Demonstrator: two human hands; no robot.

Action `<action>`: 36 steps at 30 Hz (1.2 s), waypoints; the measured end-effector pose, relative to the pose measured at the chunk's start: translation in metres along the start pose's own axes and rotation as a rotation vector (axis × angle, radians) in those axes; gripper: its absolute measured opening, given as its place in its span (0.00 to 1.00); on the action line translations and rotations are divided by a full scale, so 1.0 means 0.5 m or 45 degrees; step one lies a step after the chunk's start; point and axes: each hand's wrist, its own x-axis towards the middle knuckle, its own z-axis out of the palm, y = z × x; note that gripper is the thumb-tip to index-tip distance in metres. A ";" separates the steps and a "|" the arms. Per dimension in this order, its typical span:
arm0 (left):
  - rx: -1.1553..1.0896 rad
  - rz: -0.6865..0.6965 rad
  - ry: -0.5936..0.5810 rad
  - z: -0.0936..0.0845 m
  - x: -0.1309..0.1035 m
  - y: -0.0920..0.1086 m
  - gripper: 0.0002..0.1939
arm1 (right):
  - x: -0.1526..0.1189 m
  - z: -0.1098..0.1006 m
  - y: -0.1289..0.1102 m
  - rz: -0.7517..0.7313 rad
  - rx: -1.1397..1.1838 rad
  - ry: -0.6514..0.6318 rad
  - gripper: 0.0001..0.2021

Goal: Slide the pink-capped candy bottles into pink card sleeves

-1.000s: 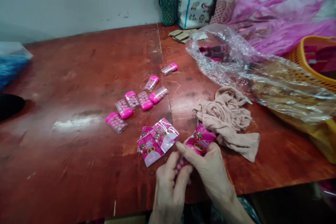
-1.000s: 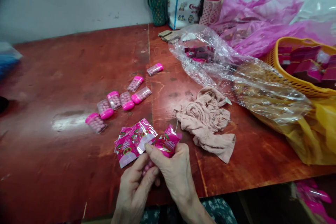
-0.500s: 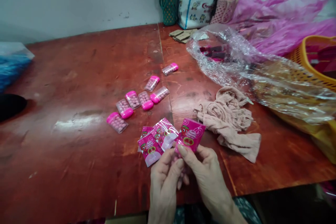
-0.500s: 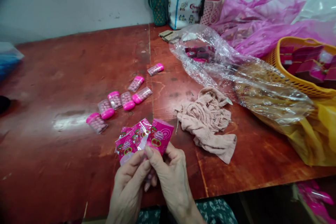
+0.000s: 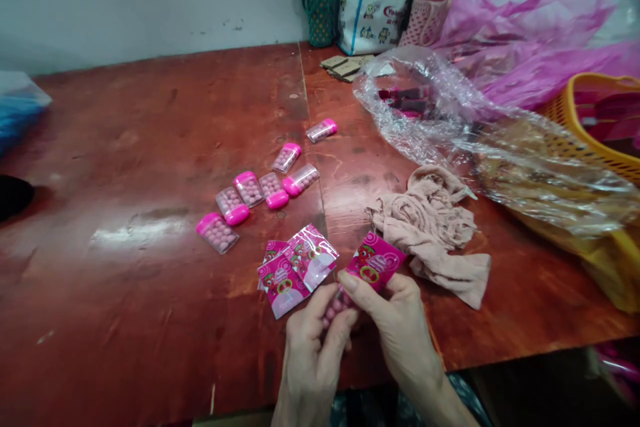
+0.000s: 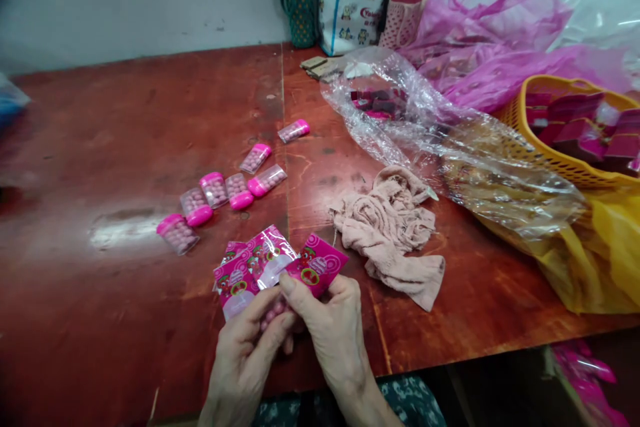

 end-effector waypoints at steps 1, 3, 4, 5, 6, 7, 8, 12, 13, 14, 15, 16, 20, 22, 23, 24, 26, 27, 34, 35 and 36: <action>0.056 0.036 0.078 0.005 -0.004 0.000 0.09 | -0.001 0.003 -0.001 0.010 -0.011 0.027 0.13; 0.128 0.064 0.217 0.014 -0.011 -0.001 0.10 | -0.003 0.010 -0.002 0.028 -0.031 0.092 0.14; 0.129 0.057 0.246 0.017 -0.012 -0.001 0.12 | -0.003 0.012 -0.002 0.029 -0.050 0.125 0.14; 0.098 0.039 0.247 0.018 -0.012 -0.002 0.12 | -0.003 0.013 -0.002 0.029 -0.070 0.140 0.14; 0.040 0.008 0.223 0.018 -0.010 -0.002 0.12 | -0.002 0.012 -0.002 0.030 -0.078 0.131 0.15; -0.039 -0.036 0.186 0.017 -0.007 -0.001 0.11 | 0.000 0.009 -0.003 0.033 -0.075 0.101 0.15; -0.131 -0.091 0.144 0.015 -0.004 -0.001 0.11 | 0.002 0.006 -0.005 0.035 -0.064 0.054 0.14; -0.363 -0.242 0.069 0.006 0.009 0.000 0.09 | 0.007 -0.006 -0.008 -0.007 -0.050 -0.109 0.13; -0.370 -0.242 0.078 0.005 0.009 -0.001 0.09 | 0.006 -0.004 -0.006 -0.015 -0.050 -0.118 0.13; -0.366 -0.226 0.096 0.005 0.009 -0.003 0.09 | 0.005 -0.001 -0.002 -0.020 -0.043 -0.114 0.12; -0.361 -0.205 0.122 0.005 0.008 -0.006 0.09 | 0.002 0.004 0.003 -0.022 -0.031 -0.097 0.11; -0.359 -0.184 0.152 0.006 0.006 -0.009 0.08 | -0.001 0.010 0.009 -0.025 -0.016 -0.072 0.11; -0.388 -0.146 0.225 0.008 0.000 -0.016 0.08 | -0.008 0.023 0.024 -0.055 -0.015 -0.048 0.13; -0.407 -0.148 0.209 0.010 0.000 -0.014 0.08 | -0.007 0.018 0.020 -0.029 0.017 -0.127 0.12; -0.413 -0.146 0.192 0.011 0.001 -0.011 0.09 | -0.005 0.015 0.016 -0.007 0.049 -0.177 0.11; -0.414 -0.141 0.171 0.013 0.001 -0.007 0.11 | -0.003 0.011 0.012 0.016 0.091 -0.224 0.11; -0.411 -0.136 0.136 0.014 0.000 -0.001 0.14 | -0.001 0.005 0.006 0.042 0.153 -0.279 0.10; -0.416 -0.145 0.132 0.014 -0.001 0.002 0.15 | -0.001 0.003 0.005 0.046 0.152 -0.293 0.11; -0.718 -0.315 0.240 -0.002 0.010 0.006 0.14 | -0.010 0.008 0.009 -0.073 -0.169 -0.348 0.12; -0.782 -0.314 0.268 -0.003 0.015 0.009 0.13 | -0.010 0.010 0.012 -0.141 -0.254 -0.312 0.13; -0.836 -0.307 0.304 -0.003 0.019 0.013 0.12 | -0.010 0.013 0.016 -0.231 -0.354 -0.268 0.15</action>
